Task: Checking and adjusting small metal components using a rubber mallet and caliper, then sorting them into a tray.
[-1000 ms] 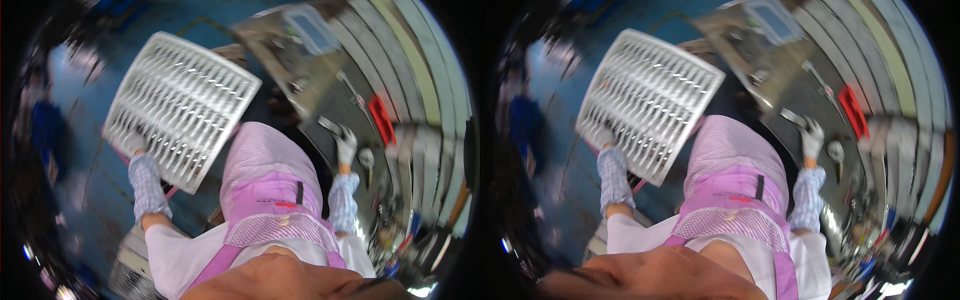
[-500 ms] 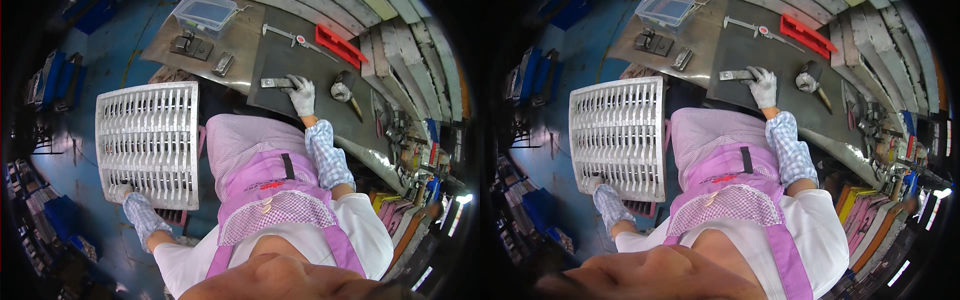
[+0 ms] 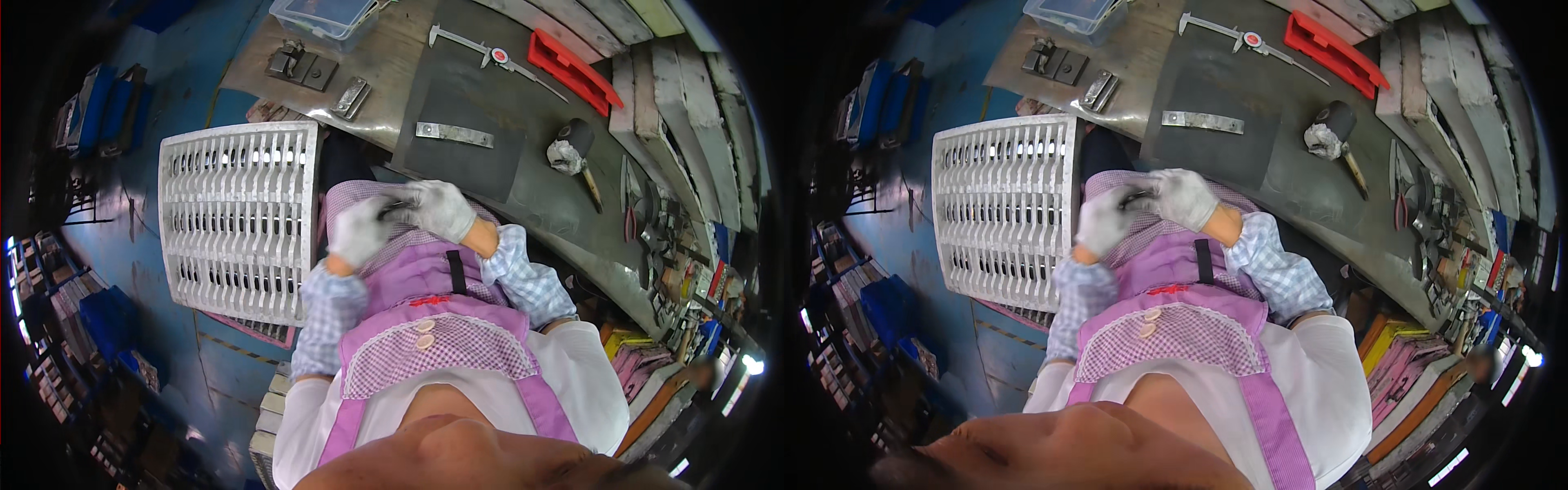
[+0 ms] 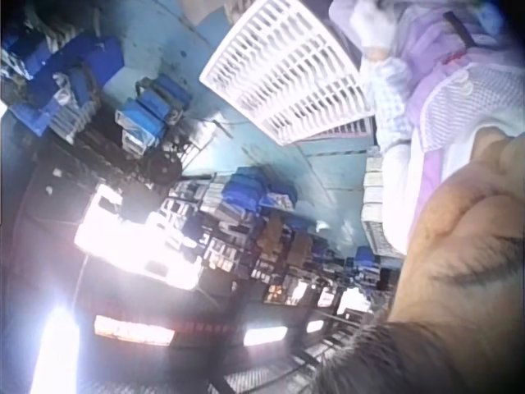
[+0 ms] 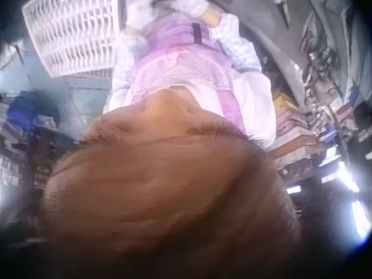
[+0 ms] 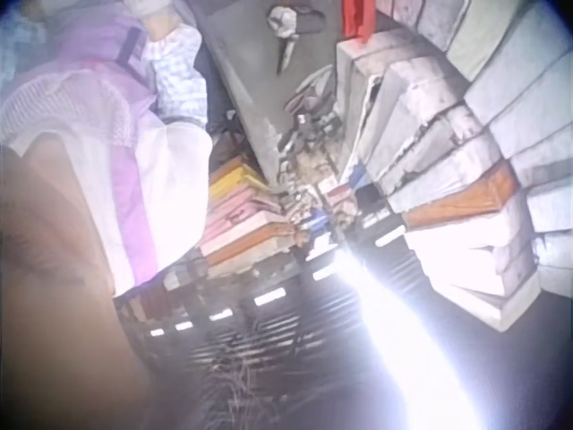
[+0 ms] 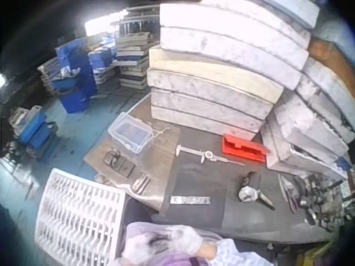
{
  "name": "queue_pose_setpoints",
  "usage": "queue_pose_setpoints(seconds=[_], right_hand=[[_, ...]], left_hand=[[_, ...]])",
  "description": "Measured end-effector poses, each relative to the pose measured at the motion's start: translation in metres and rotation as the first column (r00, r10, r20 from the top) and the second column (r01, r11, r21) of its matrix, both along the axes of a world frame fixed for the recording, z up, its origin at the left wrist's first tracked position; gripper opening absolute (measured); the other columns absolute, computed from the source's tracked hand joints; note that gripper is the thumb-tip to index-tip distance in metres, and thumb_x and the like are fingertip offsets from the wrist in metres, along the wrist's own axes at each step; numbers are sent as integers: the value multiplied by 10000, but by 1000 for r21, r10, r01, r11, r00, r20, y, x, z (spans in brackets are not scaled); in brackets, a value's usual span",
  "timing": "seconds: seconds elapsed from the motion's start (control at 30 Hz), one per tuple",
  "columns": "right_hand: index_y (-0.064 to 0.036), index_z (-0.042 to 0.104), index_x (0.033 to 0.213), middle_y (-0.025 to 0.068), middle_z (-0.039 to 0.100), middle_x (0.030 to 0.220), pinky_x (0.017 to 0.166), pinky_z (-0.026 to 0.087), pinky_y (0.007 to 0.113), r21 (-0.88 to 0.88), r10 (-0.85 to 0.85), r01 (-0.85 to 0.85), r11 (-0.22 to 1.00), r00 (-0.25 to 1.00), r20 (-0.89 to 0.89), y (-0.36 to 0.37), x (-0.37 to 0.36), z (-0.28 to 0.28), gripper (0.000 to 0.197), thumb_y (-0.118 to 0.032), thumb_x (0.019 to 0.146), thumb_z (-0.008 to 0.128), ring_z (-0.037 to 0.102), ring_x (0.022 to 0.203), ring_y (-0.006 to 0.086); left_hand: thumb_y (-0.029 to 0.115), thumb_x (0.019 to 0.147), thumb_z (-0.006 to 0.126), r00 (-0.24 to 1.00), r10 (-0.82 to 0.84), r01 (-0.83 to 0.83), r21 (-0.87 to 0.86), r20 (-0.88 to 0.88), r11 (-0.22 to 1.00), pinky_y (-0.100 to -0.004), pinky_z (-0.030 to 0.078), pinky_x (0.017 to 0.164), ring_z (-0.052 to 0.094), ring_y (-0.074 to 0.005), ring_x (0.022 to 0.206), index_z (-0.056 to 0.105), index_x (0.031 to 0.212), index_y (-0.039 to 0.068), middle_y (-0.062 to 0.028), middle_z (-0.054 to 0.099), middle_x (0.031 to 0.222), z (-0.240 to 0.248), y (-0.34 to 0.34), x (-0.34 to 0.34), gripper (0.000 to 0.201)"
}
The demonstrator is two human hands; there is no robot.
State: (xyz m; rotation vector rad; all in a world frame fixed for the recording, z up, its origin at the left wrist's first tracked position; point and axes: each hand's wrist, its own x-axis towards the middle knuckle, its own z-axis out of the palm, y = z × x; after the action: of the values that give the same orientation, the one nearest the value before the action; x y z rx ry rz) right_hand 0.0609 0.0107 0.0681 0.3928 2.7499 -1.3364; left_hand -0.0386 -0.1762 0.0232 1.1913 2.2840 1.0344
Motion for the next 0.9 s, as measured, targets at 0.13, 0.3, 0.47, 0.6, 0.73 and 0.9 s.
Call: queue_pose_setpoints(seconds=[0.13,0.3,0.47,0.6,0.73,0.9], right_hand=[[-185,805,1119,92,772,994,819,576,307,-62,-297,310,949,942,154,55,16,-4,333,-419,888,754,752,923,213],[-137,819,1073,46,802,983,826,538,241,-339,-616,593,731,786,48,94,7,-24,298,-378,903,778,745,891,128],[-173,823,1068,39,802,961,790,560,267,-210,-606,612,763,789,99,102,0,-20,288,-400,900,766,764,867,153],[-201,825,1051,46,789,912,769,570,286,-160,-549,563,811,826,127,103,4,-25,311,-459,899,743,769,838,185],[-184,814,1081,67,786,954,790,565,287,-18,-470,494,869,838,278,115,1,-3,267,-387,941,712,757,864,196],[-162,800,1094,83,726,1001,814,552,338,-557,-759,607,567,647,-69,126,56,-68,187,-188,937,701,698,873,252]], left_hand=[[84,921,711,986,162,-163,268,27,950,-373,583,830,734,-298,979,724,1155,75,-132,738,1098,-4,59,2,235],[112,930,698,932,344,-356,109,115,928,-406,564,875,691,-338,1032,690,1216,80,-146,701,1155,-19,85,-14,288],[80,947,680,947,295,-275,152,-130,949,-405,561,878,695,-342,1017,670,1270,63,-146,700,1145,-16,115,-18,324],[84,944,686,941,314,-292,165,-126,942,-412,555,885,686,-353,1033,660,1278,59,-144,693,1163,-23,127,-12,336],[103,942,671,954,193,-165,135,-231,977,-449,519,960,623,-377,1165,610,1348,77,-169,623,1317,-23,139,-7,412],[218,984,593,912,55,-64,-10,-407,998,-560,371,1148,458,-434,1370,390,1515,22,-217,421,1553,-43,145,15,601]])
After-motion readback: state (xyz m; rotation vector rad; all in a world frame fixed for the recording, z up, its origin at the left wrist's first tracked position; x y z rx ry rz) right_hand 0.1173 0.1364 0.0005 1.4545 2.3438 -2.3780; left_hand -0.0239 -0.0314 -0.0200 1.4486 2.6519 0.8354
